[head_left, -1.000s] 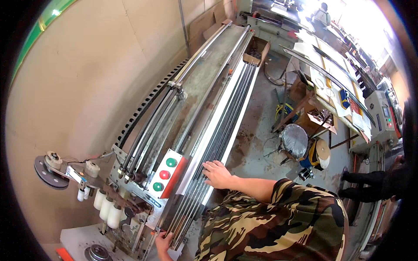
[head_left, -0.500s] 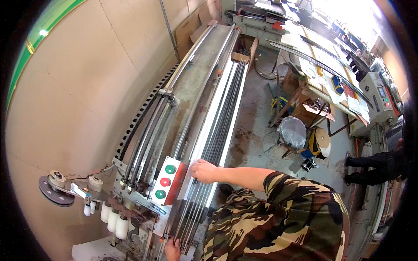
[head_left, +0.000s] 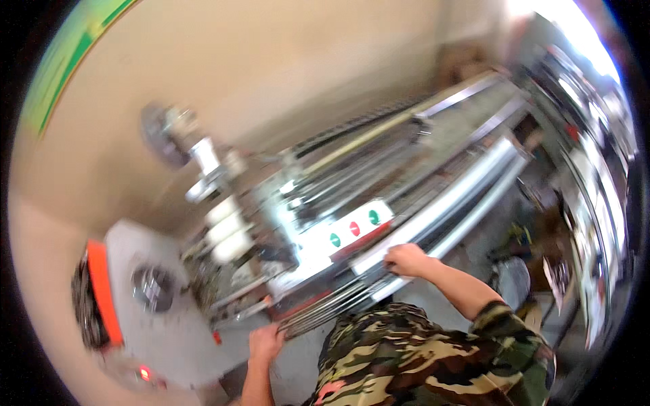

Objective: The person operates a metal processing machine in a workshop, repeatedly feeding long metal rods into rollers to process them. The person handles the rods by hand, guiding them through the machine and stacking the processed rods on a nearby table.

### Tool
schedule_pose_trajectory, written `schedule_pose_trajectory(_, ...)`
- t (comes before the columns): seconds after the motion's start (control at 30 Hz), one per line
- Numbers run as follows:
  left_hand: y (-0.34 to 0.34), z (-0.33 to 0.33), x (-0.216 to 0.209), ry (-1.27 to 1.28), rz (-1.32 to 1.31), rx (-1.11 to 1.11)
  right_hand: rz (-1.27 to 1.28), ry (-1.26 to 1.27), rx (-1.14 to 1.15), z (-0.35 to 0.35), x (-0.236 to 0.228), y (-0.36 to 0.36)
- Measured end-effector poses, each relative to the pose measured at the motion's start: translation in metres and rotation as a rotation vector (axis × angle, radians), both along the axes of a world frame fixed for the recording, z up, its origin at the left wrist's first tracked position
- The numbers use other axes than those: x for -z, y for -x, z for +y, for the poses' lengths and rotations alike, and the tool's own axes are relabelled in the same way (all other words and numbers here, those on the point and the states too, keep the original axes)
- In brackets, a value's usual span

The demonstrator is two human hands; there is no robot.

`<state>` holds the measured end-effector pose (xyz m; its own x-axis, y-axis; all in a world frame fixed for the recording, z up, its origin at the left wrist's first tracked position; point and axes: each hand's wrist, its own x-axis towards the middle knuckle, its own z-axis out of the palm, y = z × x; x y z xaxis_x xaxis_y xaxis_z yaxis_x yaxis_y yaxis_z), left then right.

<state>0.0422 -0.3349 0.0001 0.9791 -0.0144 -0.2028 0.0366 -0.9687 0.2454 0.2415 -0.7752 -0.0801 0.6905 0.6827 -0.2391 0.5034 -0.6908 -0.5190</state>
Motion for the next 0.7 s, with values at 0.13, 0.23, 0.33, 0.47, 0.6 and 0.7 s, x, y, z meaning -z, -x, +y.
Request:
schedule_pose_trajectory(0.13,0.007,0.043,-0.001,0.311,0.313,-0.281,0.003,-0.093,-0.032,0.035,-0.063,0.017)
schedule_pose_trajectory(0.23,-0.006,0.078,0.013,0.686,0.147,-0.4,-0.003,-0.055,-0.079,0.069,-0.097,0.021)
schedule_pose_trajectory(0.33,-0.076,0.095,-0.005,0.389,-0.429,-0.421,0.016,-0.069,-0.065,0.094,-0.127,0.02)
schedule_pose_trajectory(0.47,-0.168,0.12,-0.018,0.2,-0.733,-0.256,-0.069,-0.076,-0.14,0.13,-0.146,0.016)
schedule_pose_trajectory(0.6,-0.236,0.132,-0.022,0.083,-0.507,-0.318,-0.021,-0.043,-0.118,0.17,-0.159,0.021)
schedule_pose_trajectory(0.7,-0.253,0.141,-0.02,0.094,-0.367,-0.34,-0.043,-0.032,-0.112,0.187,-0.164,0.024)
